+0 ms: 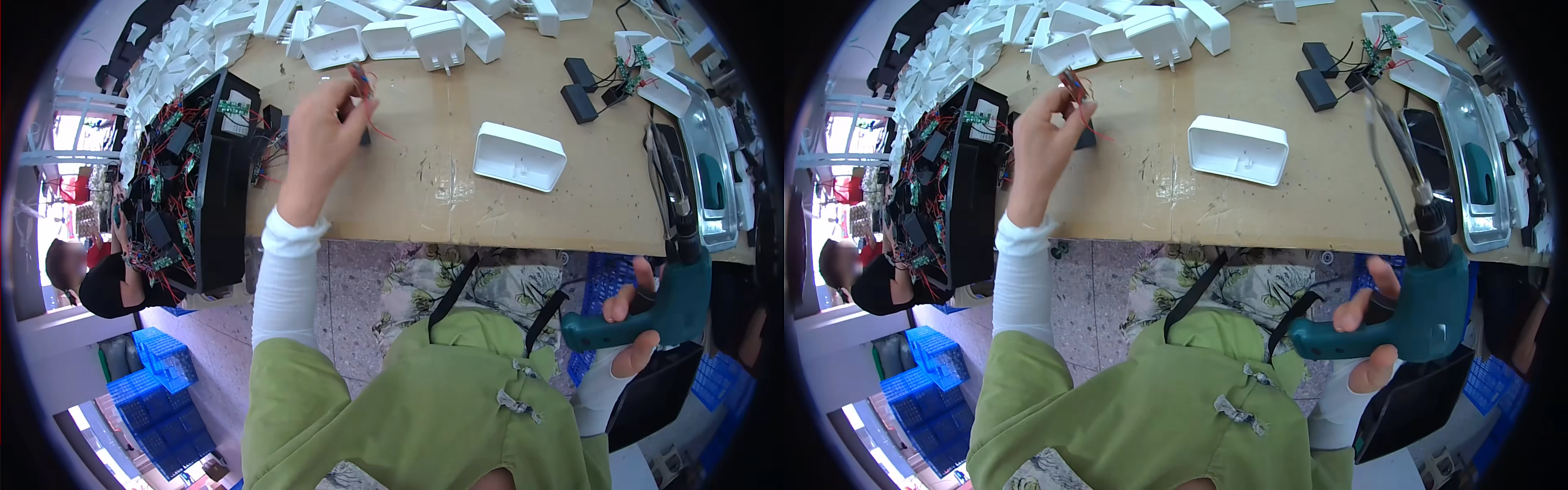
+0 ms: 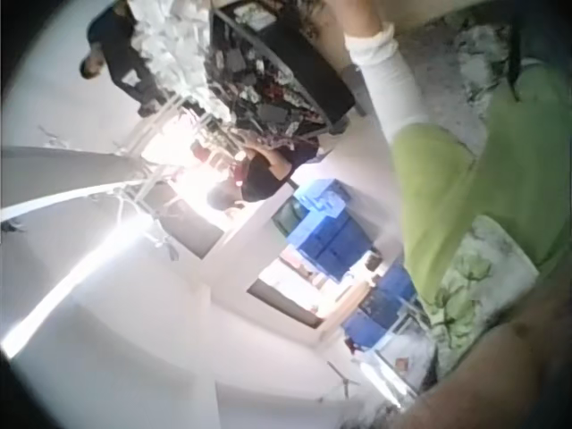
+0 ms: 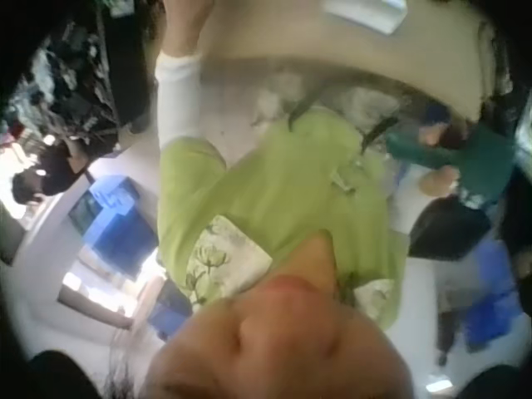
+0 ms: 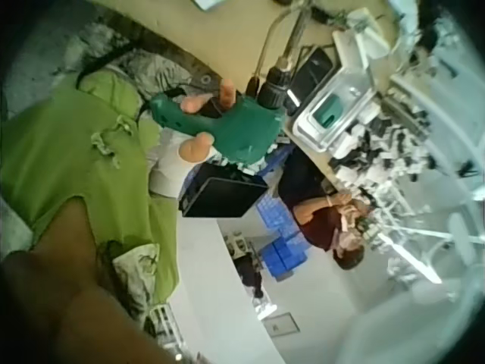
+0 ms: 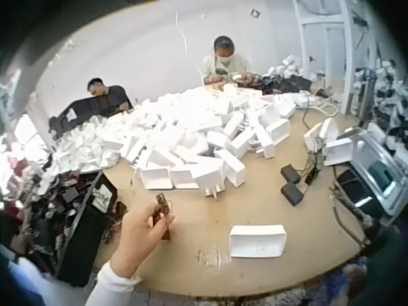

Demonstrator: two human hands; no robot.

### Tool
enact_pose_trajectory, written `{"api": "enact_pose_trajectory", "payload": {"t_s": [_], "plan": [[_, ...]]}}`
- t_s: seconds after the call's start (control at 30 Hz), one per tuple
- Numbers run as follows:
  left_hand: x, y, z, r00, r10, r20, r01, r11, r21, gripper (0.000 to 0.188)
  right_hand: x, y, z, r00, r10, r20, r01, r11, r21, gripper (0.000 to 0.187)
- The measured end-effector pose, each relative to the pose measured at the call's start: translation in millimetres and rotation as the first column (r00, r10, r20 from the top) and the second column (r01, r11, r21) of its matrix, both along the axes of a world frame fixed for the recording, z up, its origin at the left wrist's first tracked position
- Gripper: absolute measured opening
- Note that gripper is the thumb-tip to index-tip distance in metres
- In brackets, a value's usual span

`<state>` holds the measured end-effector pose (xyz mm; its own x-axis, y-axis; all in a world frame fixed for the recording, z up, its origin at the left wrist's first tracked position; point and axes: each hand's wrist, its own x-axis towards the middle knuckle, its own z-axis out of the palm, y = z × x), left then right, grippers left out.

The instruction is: The person solders wires inside a plastic casing using a handheld soldering tool, places the casing onto a metal tray, and inserts wires into a new casing to solder them.

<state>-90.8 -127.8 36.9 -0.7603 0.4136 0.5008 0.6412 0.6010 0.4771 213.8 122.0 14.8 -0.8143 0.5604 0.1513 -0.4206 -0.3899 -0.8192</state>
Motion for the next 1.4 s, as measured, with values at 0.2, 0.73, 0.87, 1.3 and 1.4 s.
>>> {"api": "enact_pose_trajectory", "payload": {"t_s": [0.2, 0.73, 0.87, 1.3, 1.4], "plan": [[65, 33, -8, 0.994, -0.024, -0.102, 0.055, 0.947, 0.316, 0.014, -58, -54, 13, 0.839, 0.501, -0.212, -0.543, 0.759, -0.359, 0.087], [116, 47, 6, 0.751, -0.55, -0.364, 0.593, 0.805, 0.006, 0.037, -77, -78, 25, 0.932, 0.359, -0.042, -0.349, 0.864, -0.363, 0.089], [118, 45, 15, 0.714, -0.636, -0.293, 0.648, 0.759, -0.066, 0.035, -74, -65, 21, 0.898, 0.429, -0.097, -0.429, 0.807, -0.405, 0.088], [102, 37, 24, 0.81, -0.542, -0.226, 0.474, 0.831, -0.291, 0.031, -67, -58, -1, 0.971, 0.221, -0.086, -0.237, 0.93, -0.282, 0.08], [95, 36, 18, 0.876, -0.435, -0.21, 0.3, 0.83, -0.471, 0.028, -74, -66, -6, 0.981, 0.19, -0.026, -0.191, 0.956, -0.223, 0.076]]}}
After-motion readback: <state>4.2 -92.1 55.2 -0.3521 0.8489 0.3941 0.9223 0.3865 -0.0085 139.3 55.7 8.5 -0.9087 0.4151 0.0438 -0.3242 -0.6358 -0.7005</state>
